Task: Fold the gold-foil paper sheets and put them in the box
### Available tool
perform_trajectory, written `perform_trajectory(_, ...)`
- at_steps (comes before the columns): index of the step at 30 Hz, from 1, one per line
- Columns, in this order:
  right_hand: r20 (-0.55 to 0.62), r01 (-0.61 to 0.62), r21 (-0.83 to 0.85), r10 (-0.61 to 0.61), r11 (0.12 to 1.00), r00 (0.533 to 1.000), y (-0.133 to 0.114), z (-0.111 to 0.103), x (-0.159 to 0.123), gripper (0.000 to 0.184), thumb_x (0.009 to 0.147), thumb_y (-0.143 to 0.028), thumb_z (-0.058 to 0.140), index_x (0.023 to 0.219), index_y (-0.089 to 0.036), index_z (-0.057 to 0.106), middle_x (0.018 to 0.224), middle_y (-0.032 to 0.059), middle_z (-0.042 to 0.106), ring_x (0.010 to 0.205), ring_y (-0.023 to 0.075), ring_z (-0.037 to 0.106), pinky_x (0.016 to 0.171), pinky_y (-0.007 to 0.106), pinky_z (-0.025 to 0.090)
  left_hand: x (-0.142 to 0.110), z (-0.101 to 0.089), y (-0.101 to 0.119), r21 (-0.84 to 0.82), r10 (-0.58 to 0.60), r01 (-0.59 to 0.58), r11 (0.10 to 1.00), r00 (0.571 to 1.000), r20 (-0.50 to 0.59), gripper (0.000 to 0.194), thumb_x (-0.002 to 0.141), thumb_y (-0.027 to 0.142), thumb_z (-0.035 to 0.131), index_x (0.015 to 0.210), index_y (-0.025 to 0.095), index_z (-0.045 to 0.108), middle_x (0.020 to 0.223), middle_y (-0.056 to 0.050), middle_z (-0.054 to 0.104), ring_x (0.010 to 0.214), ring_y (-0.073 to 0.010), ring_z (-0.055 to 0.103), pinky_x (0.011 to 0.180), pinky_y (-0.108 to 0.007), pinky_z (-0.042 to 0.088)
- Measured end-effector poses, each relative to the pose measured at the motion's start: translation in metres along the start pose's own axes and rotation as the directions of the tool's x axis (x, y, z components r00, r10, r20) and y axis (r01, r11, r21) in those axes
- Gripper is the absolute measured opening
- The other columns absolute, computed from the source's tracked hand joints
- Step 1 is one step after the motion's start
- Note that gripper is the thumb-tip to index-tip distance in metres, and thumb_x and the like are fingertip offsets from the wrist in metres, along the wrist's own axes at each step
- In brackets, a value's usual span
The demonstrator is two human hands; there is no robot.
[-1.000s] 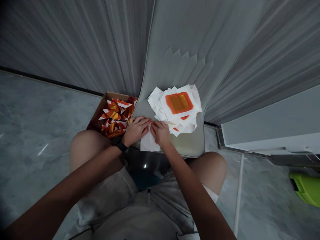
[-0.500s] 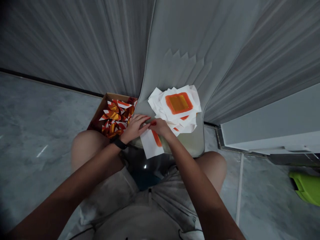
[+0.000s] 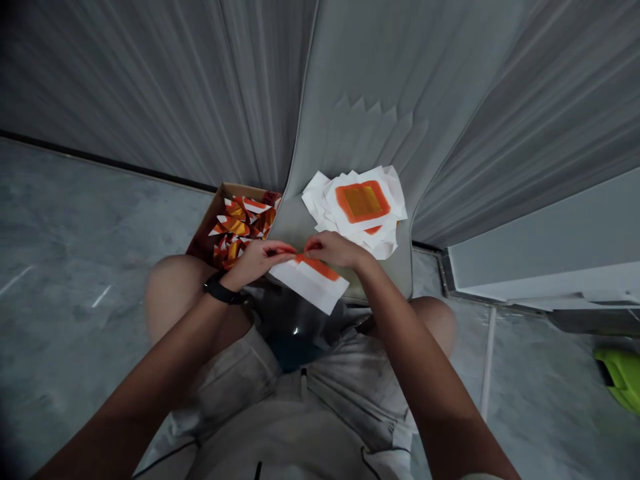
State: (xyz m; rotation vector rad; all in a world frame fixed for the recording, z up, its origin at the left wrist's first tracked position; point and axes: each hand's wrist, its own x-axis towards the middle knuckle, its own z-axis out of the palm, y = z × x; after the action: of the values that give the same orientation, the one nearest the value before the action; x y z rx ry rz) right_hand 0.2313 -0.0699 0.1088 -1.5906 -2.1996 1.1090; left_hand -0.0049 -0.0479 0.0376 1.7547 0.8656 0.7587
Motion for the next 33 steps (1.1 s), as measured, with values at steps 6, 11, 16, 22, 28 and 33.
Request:
perform_trajectory(6, -0.016, 0.198, -0.256, -0.209, 0.946, 0.978, -0.011, 0.006, 0.014, 0.018, 0.087, -0.014, 0.063, 0.085, -0.022, 0.079, 0.088, 0.0010, 0.075, 0.082, 0.0180, 0.064, 0.078, 0.029, 0.045, -0.013, 0.007, 0.000, -0.032, -0.057, 0.059, 0.998, 0.996, 0.073, 0.035, 0.084, 0.050, 0.073, 0.097, 0.019, 0.079, 0.094, -0.006, 0.078, 0.082, -0.0207, 0.067, 0.070, -0.028, 0.050)
perform_trajectory(11, -0.318, 0.205, -0.463, -0.378, 0.862, 0.869, -0.004, 0.031, 0.011, 0.029, 0.090, -0.022, 0.070, 0.119, -0.022, 0.074, 0.126, 0.0117, 0.068, 0.117, 0.0305, 0.058, 0.103, 0.047, 0.043, -0.023, 0.030, -0.013, -0.276, -0.318, 0.249, 0.928, 0.917, -0.242, 0.033, 0.078, 0.048, 0.075, 0.090, 0.017, 0.073, 0.079, -0.004, 0.071, 0.067, -0.0155, 0.060, 0.060, -0.025, 0.046)
perform_trajectory(16, -0.309, 0.289, -0.406, -0.428, 0.867, 0.850, 0.044, 0.083, -0.006, 0.039, 0.088, -0.025, 0.076, 0.126, -0.027, 0.072, 0.134, 0.0108, 0.065, 0.124, 0.0296, 0.056, 0.107, 0.048, 0.045, -0.027, 0.054, -0.029, -0.394, -0.484, 0.336, 0.855, 0.790, -0.376, 0.032, 0.080, 0.044, 0.072, 0.095, 0.018, 0.064, 0.072, 0.000, 0.065, 0.060, -0.0140, 0.060, 0.058, -0.026, 0.047)
perform_trajectory(22, -0.406, 0.274, -0.306, -0.386, 0.912, 0.828, 0.074, 0.120, -0.005, 0.035, 0.094, -0.030, 0.070, 0.128, -0.027, 0.071, 0.137, 0.0115, 0.065, 0.126, 0.0271, 0.058, 0.109, 0.048, 0.048, -0.027, 0.057, -0.037, -0.111, -0.348, 0.336, 0.935, 0.814, -0.465, 0.024, 0.092, 0.044, 0.059, 0.096, 0.020, 0.059, 0.079, -0.002, 0.066, 0.068, -0.0175, 0.064, 0.067, -0.029, 0.049)
perform_trajectory(28, -0.411, 0.261, -0.357, -0.402, 0.897, 0.818, 0.069, 0.119, 0.000, 0.037, 0.098, -0.033, 0.064, 0.134, -0.027, 0.067, 0.144, 0.0133, 0.060, 0.132, 0.0288, 0.054, 0.111, 0.051, 0.046, -0.031, 0.044, -0.033, 0.256, -0.178, 0.321, 0.912, 0.871, -0.458, 0.033, 0.095, 0.046, 0.052, 0.075, 0.022, 0.062, 0.070, -0.003, 0.062, 0.071, -0.0207, 0.059, 0.066, -0.030, 0.041)
perform_trajectory(33, -0.325, 0.326, -0.389, -0.460, 0.862, 0.827, 0.061, 0.116, -0.001, 0.045, 0.101, -0.030, 0.058, 0.145, -0.024, 0.057, 0.151, 0.0139, 0.055, 0.138, 0.0286, 0.049, 0.115, 0.052, 0.042, -0.030, 0.040, -0.039, -0.207, -0.381, 0.321, 0.924, 0.782, -0.494, 0.043, 0.088, 0.061, 0.059, 0.073, 0.021, 0.058, 0.060, 0.002, 0.051, 0.053, -0.0130, 0.043, 0.052, -0.026, 0.034)
